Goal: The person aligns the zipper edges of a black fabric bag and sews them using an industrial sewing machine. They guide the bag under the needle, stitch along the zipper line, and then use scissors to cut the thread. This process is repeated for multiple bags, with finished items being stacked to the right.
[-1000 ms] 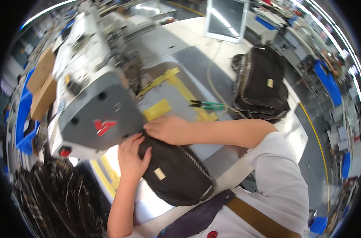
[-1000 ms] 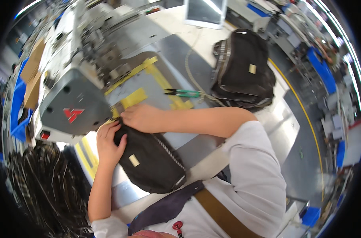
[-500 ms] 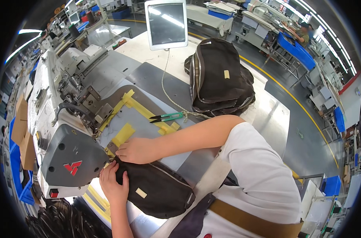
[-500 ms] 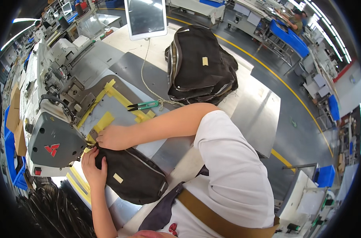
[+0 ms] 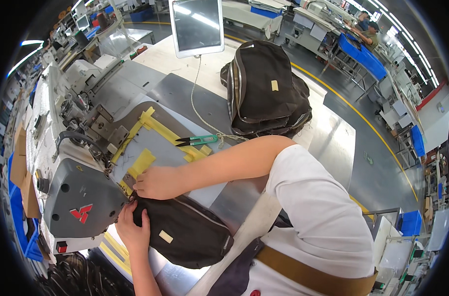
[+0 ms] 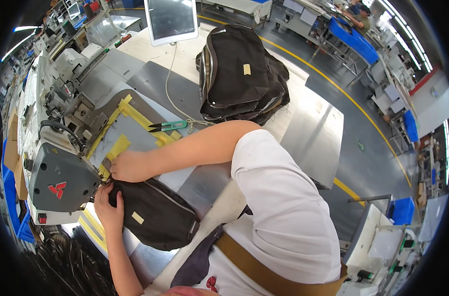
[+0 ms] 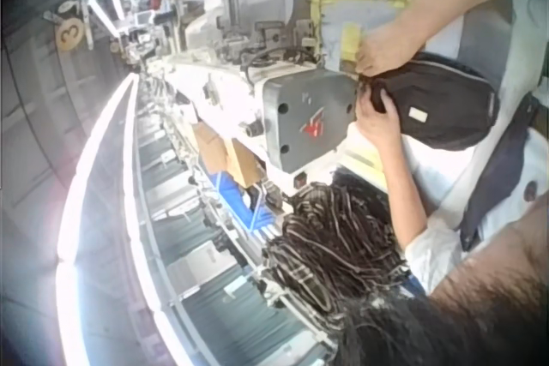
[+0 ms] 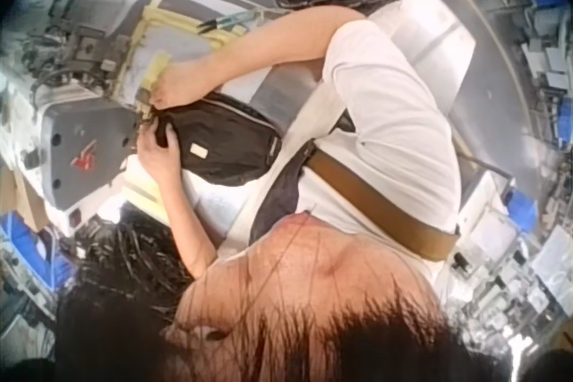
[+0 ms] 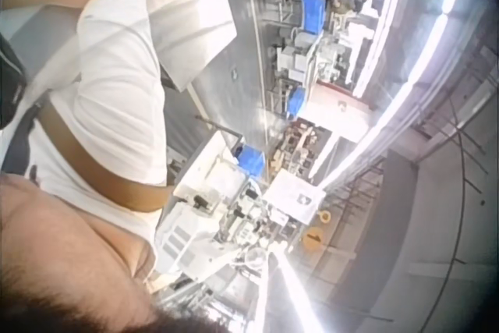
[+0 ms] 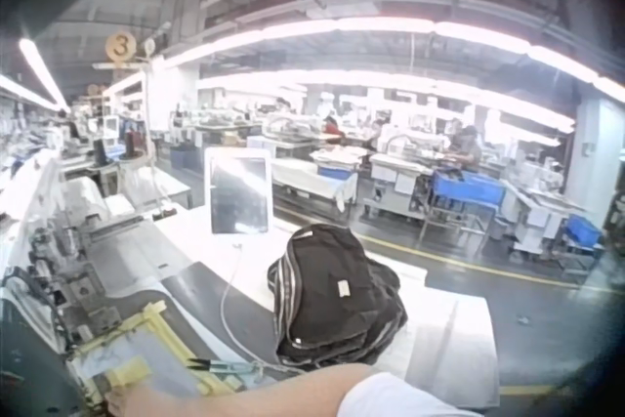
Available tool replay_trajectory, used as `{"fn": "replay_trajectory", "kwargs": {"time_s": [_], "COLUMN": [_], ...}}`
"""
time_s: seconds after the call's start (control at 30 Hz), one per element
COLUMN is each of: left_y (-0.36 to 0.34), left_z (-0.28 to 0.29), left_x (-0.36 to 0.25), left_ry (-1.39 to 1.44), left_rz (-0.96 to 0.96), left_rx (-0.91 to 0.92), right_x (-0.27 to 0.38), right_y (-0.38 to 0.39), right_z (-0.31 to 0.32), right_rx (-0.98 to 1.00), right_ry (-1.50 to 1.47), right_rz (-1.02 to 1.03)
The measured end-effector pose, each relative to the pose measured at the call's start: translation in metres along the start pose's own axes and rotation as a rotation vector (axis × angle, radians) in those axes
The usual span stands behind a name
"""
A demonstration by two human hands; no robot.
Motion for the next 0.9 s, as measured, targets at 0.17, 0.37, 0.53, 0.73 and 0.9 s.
{"fn": "replay_trajectory", "kwargs": {"time_s": [0.17, 0.37, 0.53, 0.73, 0.9], "left_y": [0.001, 0.000, -0.005, 0.007, 0.003], "left_z": [0.001, 0.002, -0.001, 0.004, 0.001], "left_x": [-0.005, -0.001, -0.003, 0.011, 0.007], "left_ry": [-0.027, 0.084, 0.120, 0.123, -0.009], "left_rz": [0.014, 0.032, 0.073, 0.161, 0.570], "left_rx": [0.004, -0.034, -0.060, -0.090, -0.104], "right_x": [-0.001, 0.004, 0.005, 0.018, 0.032], "right_y": [0.005, 0.007, 0.008, 0.007, 0.008], "right_z": [-0.001, 0.002, 0.010, 0.008, 0.005], "right_rx": [-0.029, -0.072, -0.021, -0.202, -0.236], "right_ry": [-0.050, -0.094, -0.045, -0.068, -0.125], "right_rz": [-0.029, -0.217, -0.370, -0.400, -0.420]}}
Point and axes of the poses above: each hand's wrist, its own y-axis away from the middle knuckle, its own z-axis out of the back of the hand, x = y × z, the point moved 2 cm from there along -y, towards the middle knuckle, and after that the axes turned 5 degrees about -x, right-handed, at the moved point
